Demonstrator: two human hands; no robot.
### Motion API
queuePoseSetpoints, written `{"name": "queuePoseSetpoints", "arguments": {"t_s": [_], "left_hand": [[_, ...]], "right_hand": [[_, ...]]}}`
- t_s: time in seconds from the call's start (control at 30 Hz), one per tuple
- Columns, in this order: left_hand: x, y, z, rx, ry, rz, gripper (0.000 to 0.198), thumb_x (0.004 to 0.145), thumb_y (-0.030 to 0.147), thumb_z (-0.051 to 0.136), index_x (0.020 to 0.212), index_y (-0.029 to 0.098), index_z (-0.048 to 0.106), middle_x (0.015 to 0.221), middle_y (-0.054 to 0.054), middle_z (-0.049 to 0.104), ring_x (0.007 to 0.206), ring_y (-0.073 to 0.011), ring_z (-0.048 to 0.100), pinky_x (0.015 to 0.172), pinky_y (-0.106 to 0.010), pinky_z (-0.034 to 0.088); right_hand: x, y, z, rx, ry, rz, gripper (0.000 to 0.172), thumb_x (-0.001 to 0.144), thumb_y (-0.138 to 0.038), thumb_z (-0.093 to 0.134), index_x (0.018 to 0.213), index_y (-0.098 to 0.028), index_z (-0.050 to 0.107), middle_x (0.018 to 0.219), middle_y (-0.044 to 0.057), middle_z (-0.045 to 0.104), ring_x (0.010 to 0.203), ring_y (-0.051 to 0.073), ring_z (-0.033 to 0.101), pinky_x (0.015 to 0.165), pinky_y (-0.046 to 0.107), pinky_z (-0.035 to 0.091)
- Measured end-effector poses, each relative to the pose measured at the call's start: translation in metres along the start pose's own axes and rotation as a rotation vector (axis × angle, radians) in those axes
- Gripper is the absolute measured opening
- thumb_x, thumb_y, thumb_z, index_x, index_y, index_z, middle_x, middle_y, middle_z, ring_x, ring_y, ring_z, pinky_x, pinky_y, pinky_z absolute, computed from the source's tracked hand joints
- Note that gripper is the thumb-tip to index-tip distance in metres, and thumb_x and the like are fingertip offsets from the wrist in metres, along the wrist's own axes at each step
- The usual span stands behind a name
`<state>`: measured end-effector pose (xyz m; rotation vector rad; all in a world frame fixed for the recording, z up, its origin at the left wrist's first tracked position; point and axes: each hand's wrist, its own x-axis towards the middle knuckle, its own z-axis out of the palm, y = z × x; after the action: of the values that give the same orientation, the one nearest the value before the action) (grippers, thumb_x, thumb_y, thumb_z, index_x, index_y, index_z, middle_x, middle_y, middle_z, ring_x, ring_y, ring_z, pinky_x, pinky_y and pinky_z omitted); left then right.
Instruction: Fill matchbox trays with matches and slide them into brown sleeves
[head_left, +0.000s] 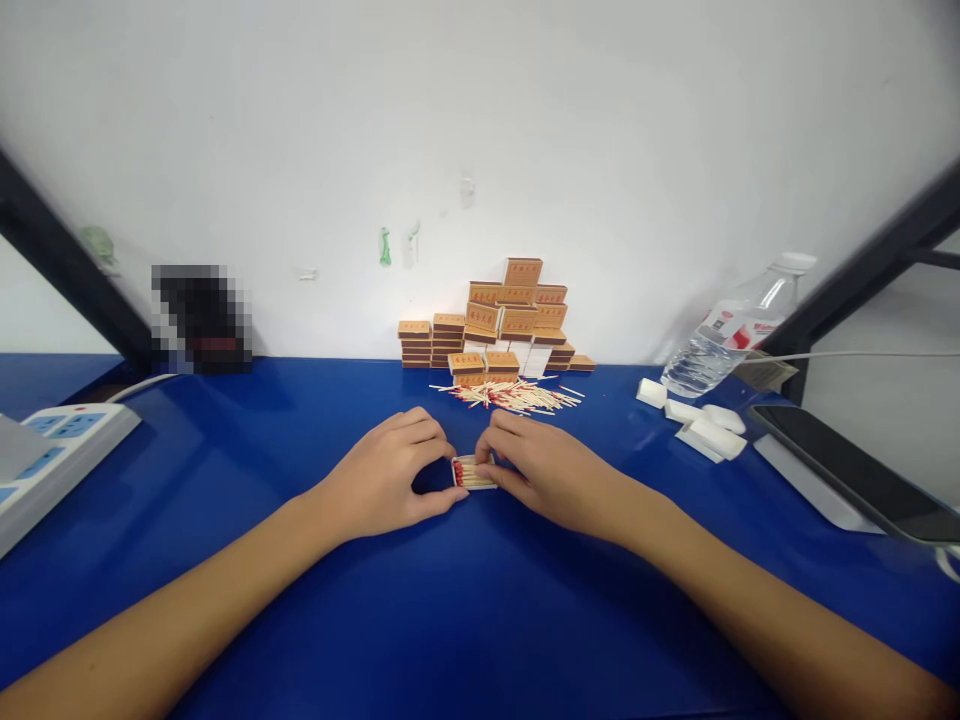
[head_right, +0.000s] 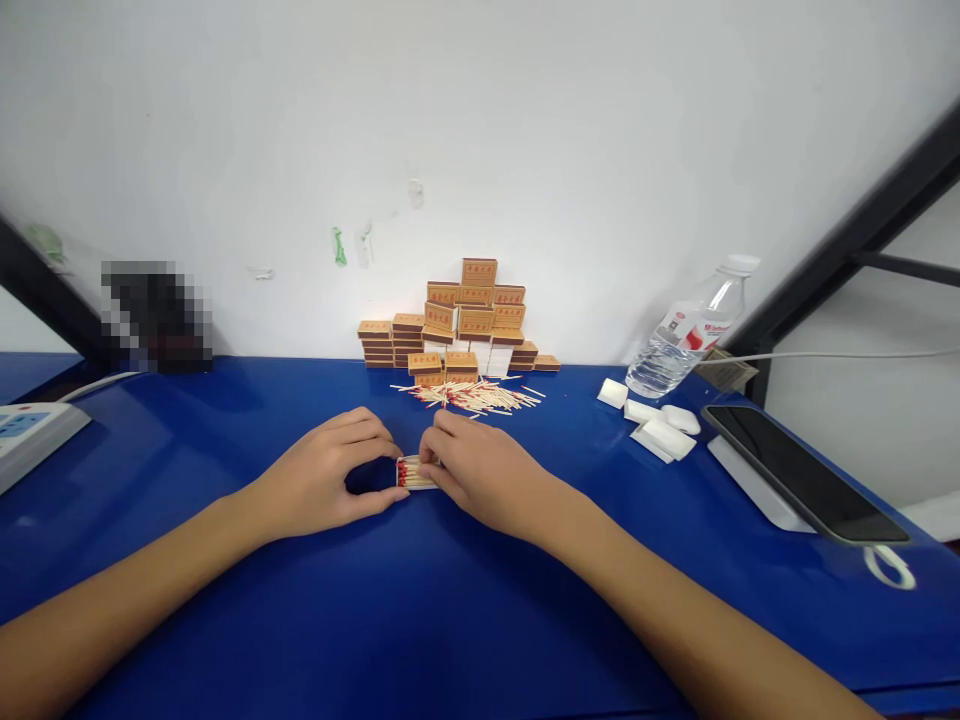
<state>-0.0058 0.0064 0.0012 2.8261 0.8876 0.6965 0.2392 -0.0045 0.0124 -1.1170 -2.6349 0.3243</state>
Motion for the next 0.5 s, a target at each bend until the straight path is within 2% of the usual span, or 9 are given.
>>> {"name": "queuePoseSetpoints", "arguments": {"t_s": [0.27, 0.5], "left_hand": [[0.0003, -0.0007, -0.001, 0.007, -0.006, 0.011, 0.024, 0.094, 0.04, 0.072, 0.101, 0.018, 0.073, 0.098, -0.007, 0.07, 0.097, -0.0249, 0.061, 0.089, -0.042, 0.053], [-0.001, -0.0002, 0.0001, -0.009, -0.004, 0.015, 0.025, 0.095, 0.042, 0.07, 0.099, 0.017, 0.073, 0.097, -0.007, 0.069, 0.095, -0.0241, 0.061, 0.088, -0.041, 0.053]], "right_hand": [[-0.0015, 0.0056, 0.0008, -0.055, 0.073, -0.025, 0.009, 0.103, -0.018, 0.056, 0.1, -0.018, 0.064, 0.101, 0.006, 0.059, 0.083, 0.017, 0.058, 0.072, 0.03, 0.042], [-0.0029, 0.0005, -0.0019, 0.0, 0.017, -0.104, 0.014, 0.105, -0.018, 0.054, 0.106, -0.019, 0.068, 0.098, 0.004, 0.057, 0.076, 0.015, 0.055, 0.07, 0.028, 0.041]]}}
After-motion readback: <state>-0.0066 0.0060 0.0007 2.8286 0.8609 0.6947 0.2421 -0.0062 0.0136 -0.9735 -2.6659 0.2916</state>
